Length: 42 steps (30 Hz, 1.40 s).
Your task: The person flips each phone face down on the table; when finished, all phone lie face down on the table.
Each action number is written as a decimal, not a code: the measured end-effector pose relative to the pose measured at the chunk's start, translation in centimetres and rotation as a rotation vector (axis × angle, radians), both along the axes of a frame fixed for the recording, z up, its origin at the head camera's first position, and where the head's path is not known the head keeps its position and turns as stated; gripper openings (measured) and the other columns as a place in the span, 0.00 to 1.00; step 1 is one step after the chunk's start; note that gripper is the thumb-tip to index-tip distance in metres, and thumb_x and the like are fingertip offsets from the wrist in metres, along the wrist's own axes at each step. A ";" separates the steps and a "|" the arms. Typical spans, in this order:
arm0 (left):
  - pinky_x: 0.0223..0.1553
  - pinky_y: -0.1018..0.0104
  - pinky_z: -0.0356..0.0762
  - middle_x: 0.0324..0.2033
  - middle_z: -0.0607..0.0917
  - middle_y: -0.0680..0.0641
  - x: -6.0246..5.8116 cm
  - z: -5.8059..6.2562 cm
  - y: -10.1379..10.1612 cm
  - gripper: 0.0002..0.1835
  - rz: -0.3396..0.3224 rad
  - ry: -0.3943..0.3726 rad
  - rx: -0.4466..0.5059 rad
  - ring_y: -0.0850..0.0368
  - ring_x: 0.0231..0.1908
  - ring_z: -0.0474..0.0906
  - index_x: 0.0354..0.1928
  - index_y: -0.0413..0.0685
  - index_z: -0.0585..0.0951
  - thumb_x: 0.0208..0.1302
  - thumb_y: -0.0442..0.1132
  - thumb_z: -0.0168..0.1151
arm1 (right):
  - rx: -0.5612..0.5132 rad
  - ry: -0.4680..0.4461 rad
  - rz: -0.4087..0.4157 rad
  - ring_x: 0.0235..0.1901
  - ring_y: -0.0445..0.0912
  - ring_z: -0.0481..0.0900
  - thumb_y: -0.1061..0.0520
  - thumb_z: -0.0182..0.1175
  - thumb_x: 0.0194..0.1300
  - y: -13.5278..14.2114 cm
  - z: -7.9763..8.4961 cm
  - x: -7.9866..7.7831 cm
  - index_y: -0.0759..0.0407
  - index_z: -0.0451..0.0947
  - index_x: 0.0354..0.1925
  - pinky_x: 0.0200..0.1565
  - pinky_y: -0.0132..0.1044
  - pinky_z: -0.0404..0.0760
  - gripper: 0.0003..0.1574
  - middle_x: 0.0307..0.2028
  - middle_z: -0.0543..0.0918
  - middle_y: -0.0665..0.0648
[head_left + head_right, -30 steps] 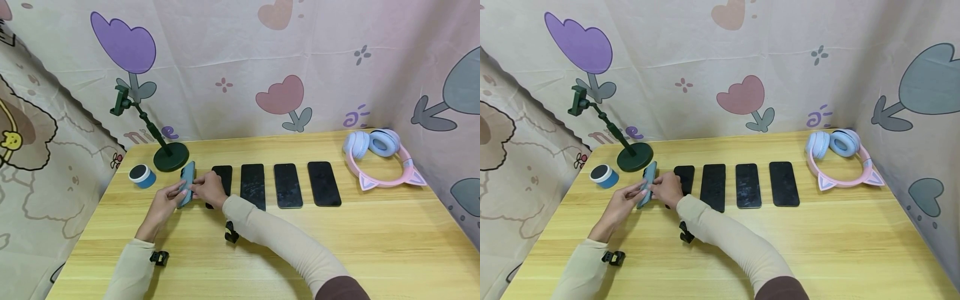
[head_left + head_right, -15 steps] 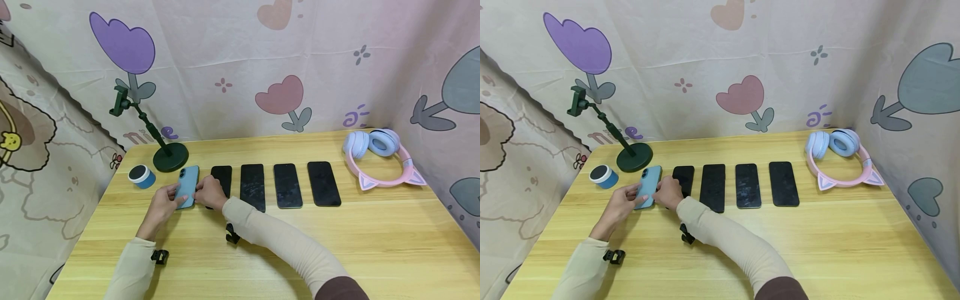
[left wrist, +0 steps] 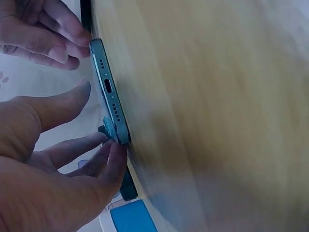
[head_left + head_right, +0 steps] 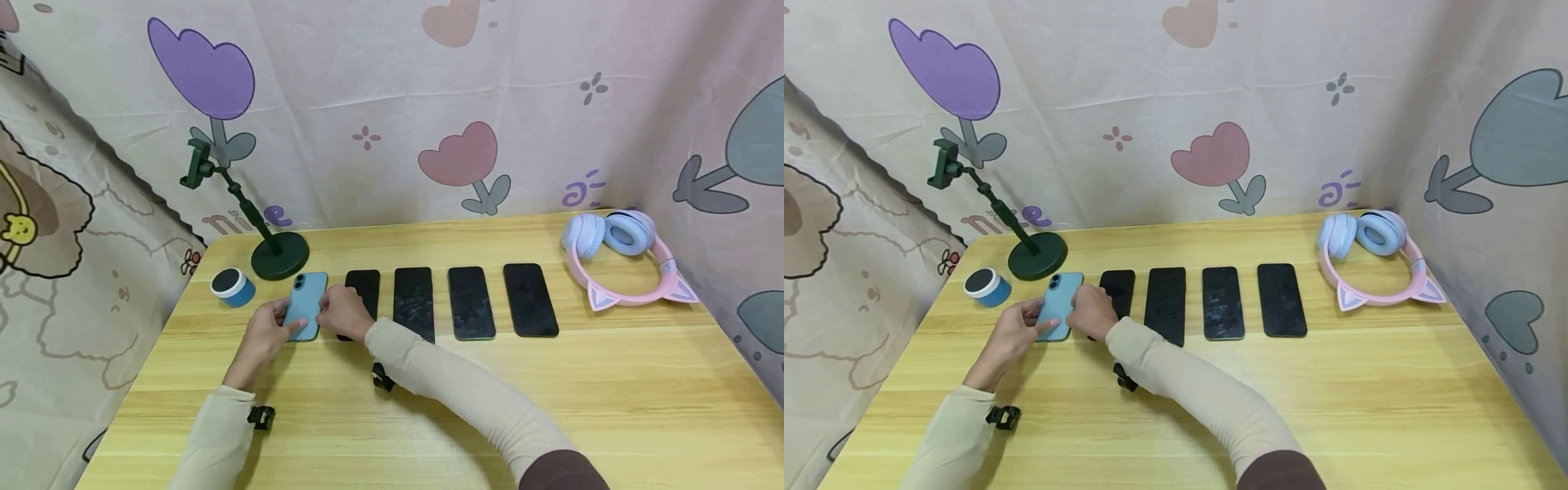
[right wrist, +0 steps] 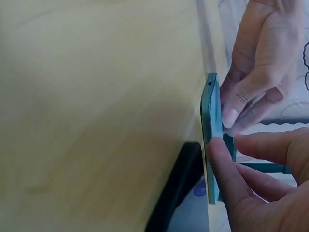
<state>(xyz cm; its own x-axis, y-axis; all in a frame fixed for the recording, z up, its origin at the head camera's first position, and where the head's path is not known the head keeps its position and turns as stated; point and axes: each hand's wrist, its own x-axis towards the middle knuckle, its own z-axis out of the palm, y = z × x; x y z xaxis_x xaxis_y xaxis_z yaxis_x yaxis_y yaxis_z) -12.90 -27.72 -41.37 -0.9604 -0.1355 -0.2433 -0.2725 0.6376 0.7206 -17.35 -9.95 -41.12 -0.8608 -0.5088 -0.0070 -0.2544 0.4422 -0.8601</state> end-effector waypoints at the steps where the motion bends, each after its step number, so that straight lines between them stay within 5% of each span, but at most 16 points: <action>1: 0.64 0.43 0.69 0.68 0.67 0.27 0.0 0.0 0.0 0.37 -0.001 0.001 -0.003 0.34 0.67 0.66 0.76 0.31 0.57 0.73 0.36 0.62 | -0.001 0.004 0.007 0.13 0.38 0.46 0.69 0.64 0.63 0.2 0.1 -0.1 0.51 0.54 0.11 0.19 0.28 0.49 0.35 0.13 0.50 0.45; 6: 0.66 0.40 0.66 0.71 0.64 0.27 -0.1 0.3 0.1 0.36 -0.019 0.024 -0.034 0.33 0.70 0.62 0.76 0.31 0.59 0.73 0.37 0.62 | 0.038 0.050 0.032 0.12 0.38 0.52 0.67 0.66 0.64 1.3 0.6 -0.5 0.55 0.62 0.12 0.21 0.28 0.56 0.31 0.11 0.58 0.47; 10: 0.65 0.38 0.66 0.71 0.64 0.28 -0.1 0.6 0.4 0.34 -0.055 0.085 -0.095 0.31 0.69 0.63 0.74 0.33 0.63 0.73 0.39 0.63 | 0.120 0.092 0.010 0.22 0.36 0.76 0.61 0.71 0.63 2.4 1.1 -0.8 0.63 0.86 0.32 0.38 0.30 0.79 0.05 0.22 0.83 0.49; 13: 0.62 0.37 0.70 0.69 0.68 0.29 -0.2 0.9 0.9 0.32 -0.085 0.142 -0.141 0.30 0.66 0.68 0.73 0.34 0.67 0.72 0.40 0.63 | 0.169 0.107 0.001 0.32 0.39 0.84 0.59 0.72 0.63 3.5 1.6 -1.1 0.65 0.87 0.47 0.48 0.38 0.83 0.15 0.33 0.88 0.52; 20: 0.56 0.40 0.76 0.62 0.77 0.32 -0.9 1.3 2.5 0.29 -0.145 0.193 -0.189 0.34 0.58 0.75 0.68 0.32 0.72 0.72 0.41 0.64 | 0.235 0.107 -0.022 0.32 0.43 0.84 0.57 0.73 0.62 6.2 2.3 -2.1 0.68 0.84 0.51 0.47 0.41 0.84 0.22 0.34 0.88 0.55; 25: 0.54 0.41 0.77 0.60 0.79 0.32 -1.3 1.3 3.7 0.28 -0.185 0.173 -0.198 0.36 0.57 0.77 0.67 0.32 0.73 0.72 0.43 0.63 | 0.279 0.070 -0.030 0.33 0.44 0.85 0.55 0.74 0.62 7.9 2.4 -2.6 0.69 0.81 0.54 0.47 0.43 0.84 0.27 0.38 0.88 0.58; 32: 0.54 0.42 0.78 0.55 0.82 0.34 -1.7 1.2 5.3 0.29 -0.214 0.152 -0.219 0.38 0.55 0.79 0.66 0.31 0.74 0.72 0.44 0.64 | 0.295 0.027 -0.053 0.21 0.42 0.78 0.55 0.75 0.60 9.1 2.3 -2.7 0.69 0.83 0.49 0.42 0.43 0.84 0.24 0.32 0.86 0.58; 38: 0.53 0.43 0.78 0.54 0.83 0.35 -2.2 1.0 6.4 0.28 -0.219 0.109 -0.258 0.40 0.54 0.79 0.64 0.32 0.76 0.70 0.45 0.66 | 0.298 -0.031 -0.063 0.23 0.44 0.84 0.55 0.74 0.62 9.4 2.0 -2.7 0.72 0.78 0.56 0.52 0.47 0.83 0.31 0.28 0.88 0.59; 40: 0.42 0.51 0.80 0.40 0.83 0.39 -2.3 0.8 6.7 0.20 -0.225 0.101 -0.267 0.45 0.41 0.80 0.50 0.34 0.81 0.69 0.45 0.67 | 0.290 -0.054 -0.060 0.22 0.46 0.86 0.55 0.74 0.62 9.4 1.8 -2.7 0.73 0.79 0.56 0.54 0.47 0.82 0.30 0.23 0.87 0.59; 42: 0.29 0.60 0.72 0.27 0.76 0.46 -2.4 0.7 6.9 0.16 -0.225 0.106 -0.266 0.52 0.28 0.73 0.33 0.38 0.78 0.68 0.44 0.68 | 0.282 -0.063 -0.062 0.21 0.47 0.85 0.55 0.74 0.62 9.4 1.7 -2.7 0.73 0.79 0.54 0.54 0.47 0.82 0.29 0.20 0.86 0.59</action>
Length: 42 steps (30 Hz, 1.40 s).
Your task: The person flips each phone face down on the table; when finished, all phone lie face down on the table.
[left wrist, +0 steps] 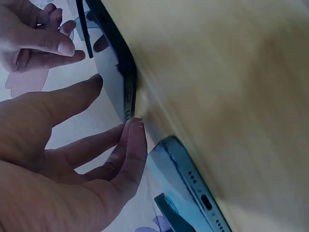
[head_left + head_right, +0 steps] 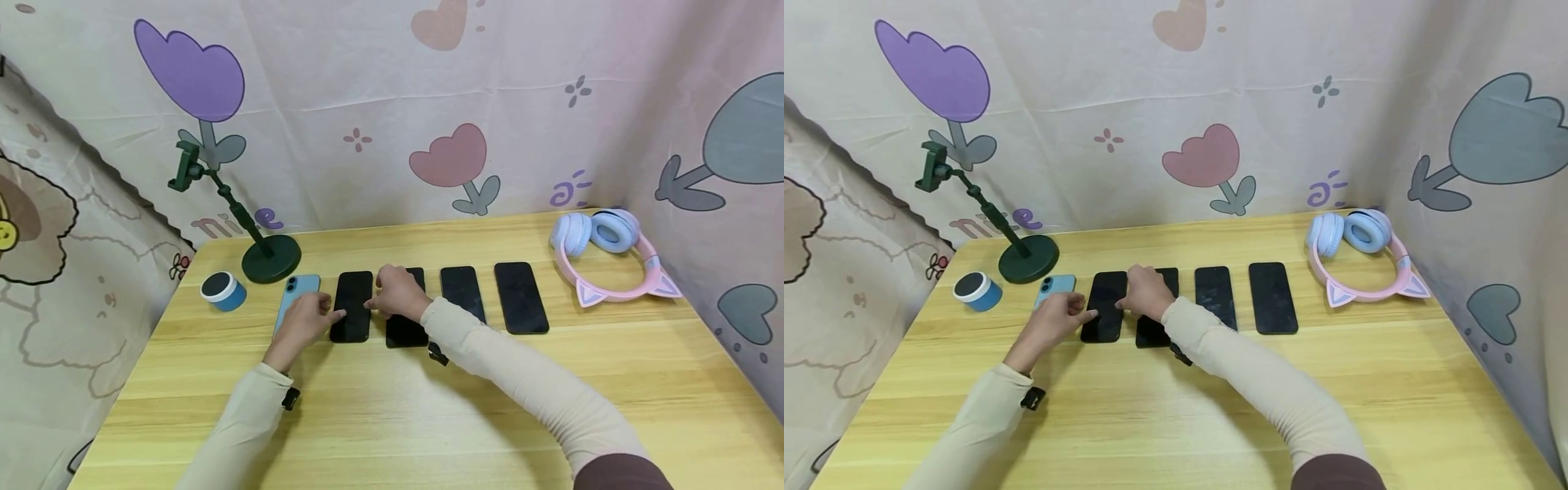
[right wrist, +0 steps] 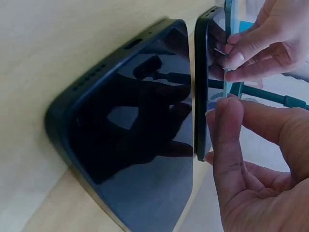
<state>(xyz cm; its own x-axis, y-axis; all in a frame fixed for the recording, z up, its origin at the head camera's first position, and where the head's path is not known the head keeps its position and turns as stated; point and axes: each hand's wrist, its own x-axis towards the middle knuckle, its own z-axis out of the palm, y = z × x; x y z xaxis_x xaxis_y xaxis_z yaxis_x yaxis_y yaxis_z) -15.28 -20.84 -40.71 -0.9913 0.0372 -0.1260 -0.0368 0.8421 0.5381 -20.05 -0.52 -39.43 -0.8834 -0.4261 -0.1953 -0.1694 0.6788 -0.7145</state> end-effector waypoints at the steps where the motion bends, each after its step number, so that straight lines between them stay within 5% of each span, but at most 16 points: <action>1: 0.26 0.62 0.65 0.23 0.72 0.49 0.0 -0.1 0.1 0.18 -0.003 0.004 -0.002 0.54 0.25 0.68 0.27 0.41 0.74 0.68 0.44 0.69 | 0.000 -0.001 -0.001 0.20 0.47 0.85 0.55 0.74 0.62 -0.1 -0.1 0.0 0.73 0.80 0.52 0.54 0.47 0.82 0.27 0.19 0.86 0.59; 4: 0.24 0.63 0.54 0.19 0.63 0.51 -0.1 -0.2 0.3 0.23 -0.010 -0.003 0.005 0.55 0.21 0.58 0.21 0.45 0.67 0.67 0.43 0.69 | -0.009 -0.008 -0.005 0.20 0.46 0.85 0.56 0.75 0.61 -0.3 -0.3 0.0 0.72 0.81 0.49 0.52 0.46 0.83 0.25 0.18 0.85 0.58; 8: 0.30 0.60 0.71 0.27 0.80 0.46 -0.2 -0.3 0.5 0.12 -0.009 -0.006 -0.010 0.52 0.30 0.74 0.35 0.39 0.84 0.67 0.42 0.70 | -0.013 -0.001 -0.005 0.21 0.47 0.86 0.57 0.77 0.58 -0.6 -0.7 -0.1 0.68 0.82 0.35 0.36 0.39 0.85 0.16 0.19 0.85 0.56; 10: 0.40 0.53 0.78 0.39 0.85 0.41 -0.2 -0.3 0.7 0.16 -0.007 -0.014 -0.016 0.47 0.40 0.79 0.48 0.35 0.86 0.67 0.42 0.69 | -0.014 0.002 -0.006 0.21 0.47 0.86 0.57 0.77 0.58 -0.7 -0.9 -0.2 0.64 0.81 0.26 0.28 0.35 0.82 0.15 0.19 0.85 0.56; 12: 0.49 0.48 0.78 0.47 0.85 0.38 -0.3 -0.3 0.8 0.22 0.001 -0.023 -0.022 0.44 0.48 0.79 0.56 0.33 0.83 0.67 0.42 0.69 | -0.011 0.008 -0.008 0.20 0.46 0.85 0.57 0.77 0.57 -0.9 -1.1 -0.2 0.61 0.80 0.21 0.23 0.31 0.77 0.17 0.19 0.85 0.56; 18: 0.53 0.44 0.77 0.51 0.83 0.35 -0.3 -0.4 1.1 0.24 0.023 -0.035 -0.004 0.40 0.52 0.78 0.59 0.31 0.80 0.69 0.41 0.68 | 0.001 0.038 -0.015 0.12 0.42 0.76 0.57 0.78 0.56 -1.2 -1.2 -0.3 0.57 0.72 0.12 0.17 0.30 0.66 0.27 0.13 0.81 0.54; 24: 0.53 0.46 0.77 0.50 0.83 0.36 -0.2 -0.5 1.3 0.24 0.060 -0.034 0.026 0.42 0.51 0.79 0.61 0.31 0.78 0.69 0.40 0.67 | 0.013 0.046 -0.029 0.11 0.40 0.73 0.57 0.78 0.57 -1.6 -1.2 -0.4 0.56 0.69 0.11 0.17 0.29 0.66 0.30 0.10 0.78 0.50; 42: 0.50 0.49 0.77 0.49 0.83 0.36 -0.1 -0.6 1.0 0.25 0.169 -0.043 0.092 0.44 0.48 0.79 0.61 0.32 0.77 0.68 0.39 0.68 | -0.019 0.028 -0.053 0.16 0.44 0.80 0.58 0.76 0.59 -2.1 -1.5 -0.1 0.61 0.82 0.23 0.21 0.31 0.73 0.14 0.15 0.82 0.51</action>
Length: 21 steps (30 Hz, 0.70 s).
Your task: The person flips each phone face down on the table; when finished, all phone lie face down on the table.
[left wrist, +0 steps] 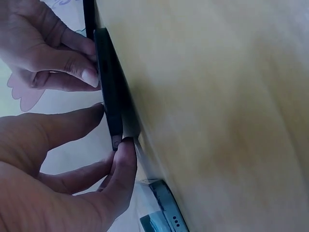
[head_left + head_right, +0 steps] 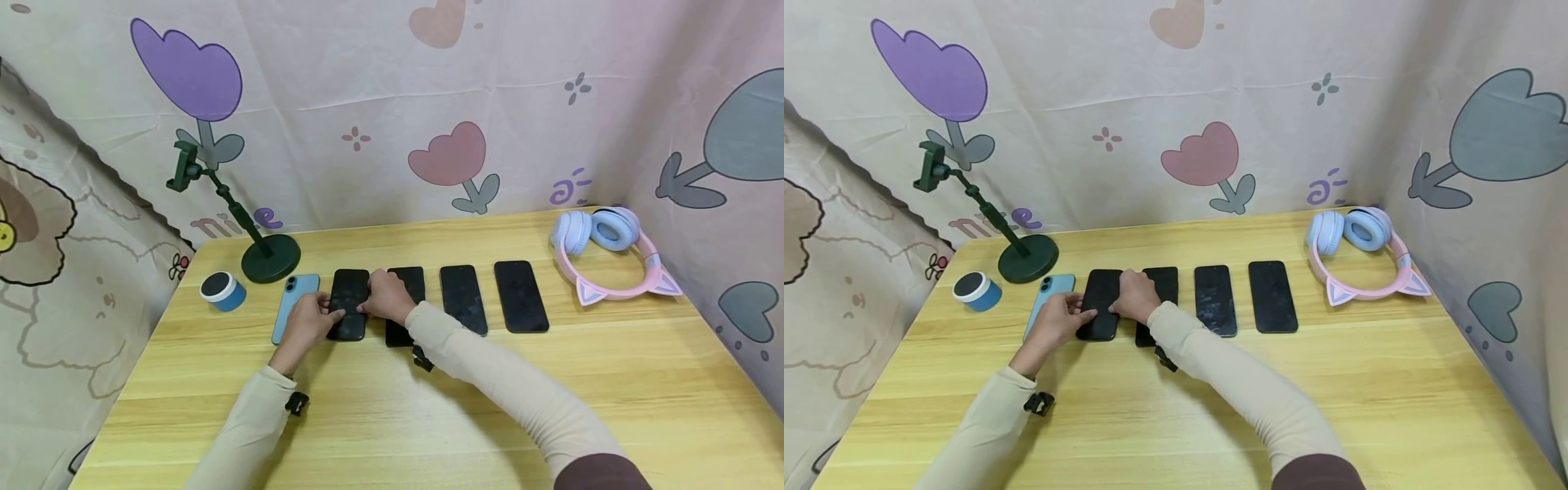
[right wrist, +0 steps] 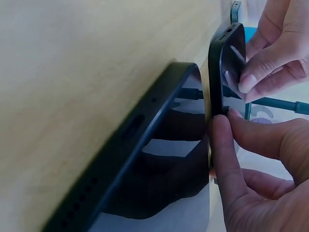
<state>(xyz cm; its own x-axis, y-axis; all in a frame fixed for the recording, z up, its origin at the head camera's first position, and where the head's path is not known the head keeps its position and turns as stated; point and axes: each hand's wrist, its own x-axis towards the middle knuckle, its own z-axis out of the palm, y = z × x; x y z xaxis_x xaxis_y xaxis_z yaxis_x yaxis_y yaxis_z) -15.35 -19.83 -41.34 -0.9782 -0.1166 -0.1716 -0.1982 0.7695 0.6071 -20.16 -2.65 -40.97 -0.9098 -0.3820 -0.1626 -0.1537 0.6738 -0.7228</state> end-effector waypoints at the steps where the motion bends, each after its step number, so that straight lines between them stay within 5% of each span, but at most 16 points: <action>1: 0.50 0.49 0.77 0.49 0.83 0.36 0.0 0.0 -0.1 0.25 0.000 0.003 0.000 0.44 0.48 0.79 0.61 0.31 0.77 0.68 0.39 0.68 | -0.004 0.002 0.000 0.17 0.45 0.81 0.58 0.76 0.59 0.0 0.0 0.0 0.60 0.83 0.23 0.21 0.31 0.73 0.14 0.15 0.82 0.52; 13: 0.51 0.49 0.79 0.54 0.81 0.36 0.7 0.3 -0.8 0.24 0.027 0.029 0.097 0.42 0.53 0.80 0.64 0.33 0.76 0.71 0.39 0.64 | -0.082 0.007 -0.030 0.19 0.44 0.81 0.59 0.76 0.59 -0.4 -0.6 0.2 0.62 0.86 0.30 0.26 0.33 0.77 0.09 0.17 0.82 0.51; 21: 0.53 0.49 0.79 0.56 0.81 0.35 1.2 0.4 -1.5 0.23 0.065 0.073 0.207 0.40 0.54 0.81 0.64 0.35 0.77 0.71 0.38 0.64 | -0.109 0.037 -0.030 0.36 0.51 0.85 0.57 0.74 0.61 -0.6 -0.6 0.4 0.67 0.86 0.47 0.41 0.42 0.84 0.18 0.43 0.86 0.62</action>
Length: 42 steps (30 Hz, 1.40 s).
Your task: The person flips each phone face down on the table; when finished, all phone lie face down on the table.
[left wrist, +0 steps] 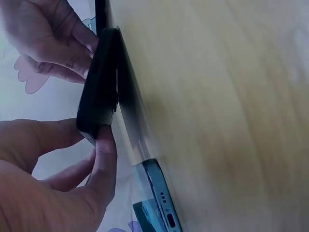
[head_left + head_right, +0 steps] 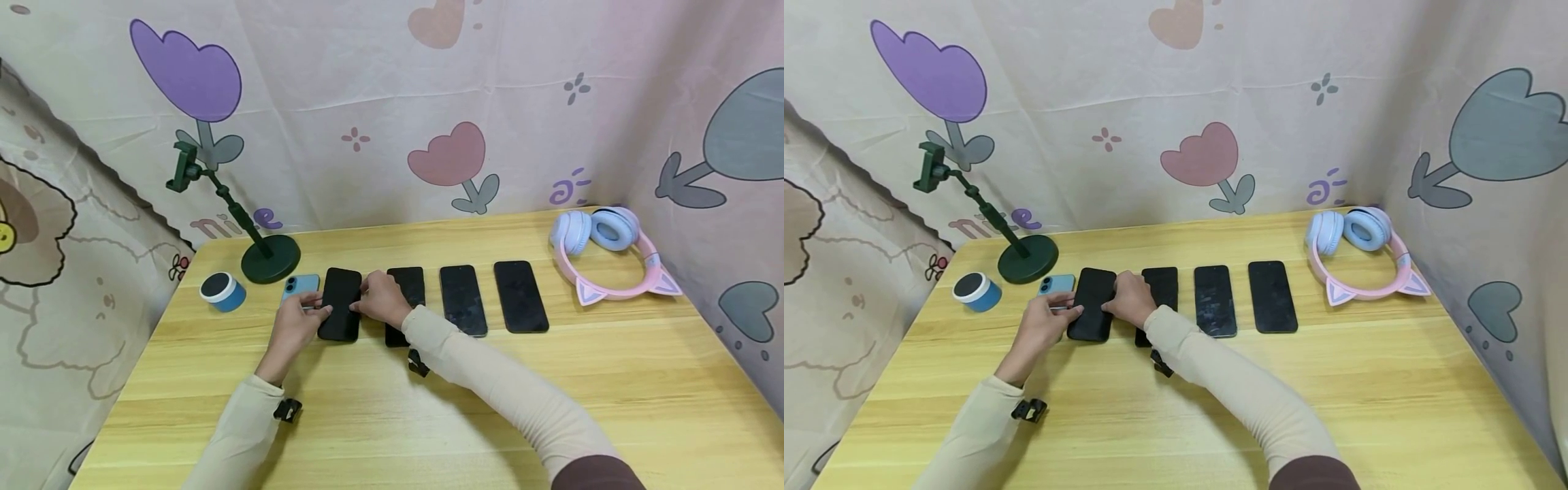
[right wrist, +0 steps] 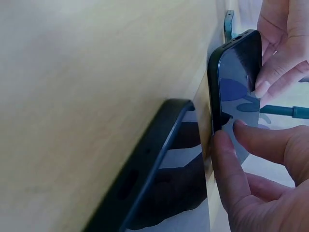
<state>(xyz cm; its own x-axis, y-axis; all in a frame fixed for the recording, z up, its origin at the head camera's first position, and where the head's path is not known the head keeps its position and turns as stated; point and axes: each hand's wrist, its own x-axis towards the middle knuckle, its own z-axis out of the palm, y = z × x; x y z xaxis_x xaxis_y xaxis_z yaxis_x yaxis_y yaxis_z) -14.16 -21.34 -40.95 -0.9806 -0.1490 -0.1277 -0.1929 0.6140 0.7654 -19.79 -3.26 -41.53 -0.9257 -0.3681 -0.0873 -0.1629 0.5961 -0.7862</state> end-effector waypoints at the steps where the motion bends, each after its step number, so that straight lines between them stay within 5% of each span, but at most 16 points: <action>1: 0.53 0.48 0.79 0.56 0.81 0.35 0.0 0.0 -0.1 0.23 0.003 0.004 0.015 0.40 0.54 0.80 0.64 0.36 0.77 0.71 0.38 0.64 | -0.003 0.000 0.000 0.39 0.52 0.85 0.56 0.74 0.62 0.0 0.0 0.0 0.67 0.86 0.48 0.43 0.43 0.84 0.19 0.45 0.86 0.62; 8: 0.55 0.51 0.78 0.58 0.81 0.36 0.2 -0.3 -0.4 0.22 0.024 0.038 0.100 0.42 0.57 0.78 0.65 0.38 0.77 0.74 0.37 0.61 | -0.030 -0.021 0.001 0.47 0.53 0.85 0.53 0.71 0.65 0.0 0.1 0.3 0.67 0.84 0.53 0.48 0.44 0.84 0.24 0.48 0.87 0.62; 17: 0.46 0.73 0.80 0.63 0.77 0.36 0.6 -0.5 -1.1 0.23 0.056 0.006 0.338 0.45 0.60 0.76 0.69 0.38 0.74 0.76 0.37 0.58 | -0.127 -0.068 0.003 0.47 0.52 0.85 0.54 0.70 0.67 0.0 0.2 0.6 0.68 0.83 0.55 0.51 0.45 0.83 0.24 0.45 0.87 0.61; 28: 0.54 0.64 0.80 0.67 0.74 0.36 0.3 -0.5 -1.4 0.26 0.030 -0.031 0.462 0.46 0.63 0.75 0.72 0.38 0.70 0.76 0.38 0.59 | -0.188 -0.088 0.009 0.45 0.51 0.85 0.54 0.67 0.70 -0.2 -0.1 1.0 0.68 0.84 0.53 0.50 0.46 0.83 0.21 0.45 0.87 0.62; 37: 0.61 0.59 0.75 0.70 0.70 0.38 0.2 -0.8 -1.5 0.30 -0.026 -0.059 0.532 0.47 0.67 0.70 0.75 0.43 0.65 0.77 0.43 0.58 | -0.217 -0.137 -0.020 0.54 0.54 0.82 0.49 0.66 0.70 -0.2 0.1 1.4 0.67 0.81 0.58 0.54 0.46 0.82 0.28 0.55 0.83 0.63; 42: 0.63 0.56 0.71 0.71 0.68 0.37 0.1 -0.9 -1.2 0.30 -0.048 -0.063 0.614 0.47 0.69 0.68 0.77 0.43 0.63 0.78 0.42 0.55 | -0.255 -0.160 -0.021 0.46 0.53 0.85 0.47 0.63 0.72 -0.1 0.3 1.5 0.66 0.80 0.60 0.48 0.43 0.84 0.28 0.49 0.86 0.62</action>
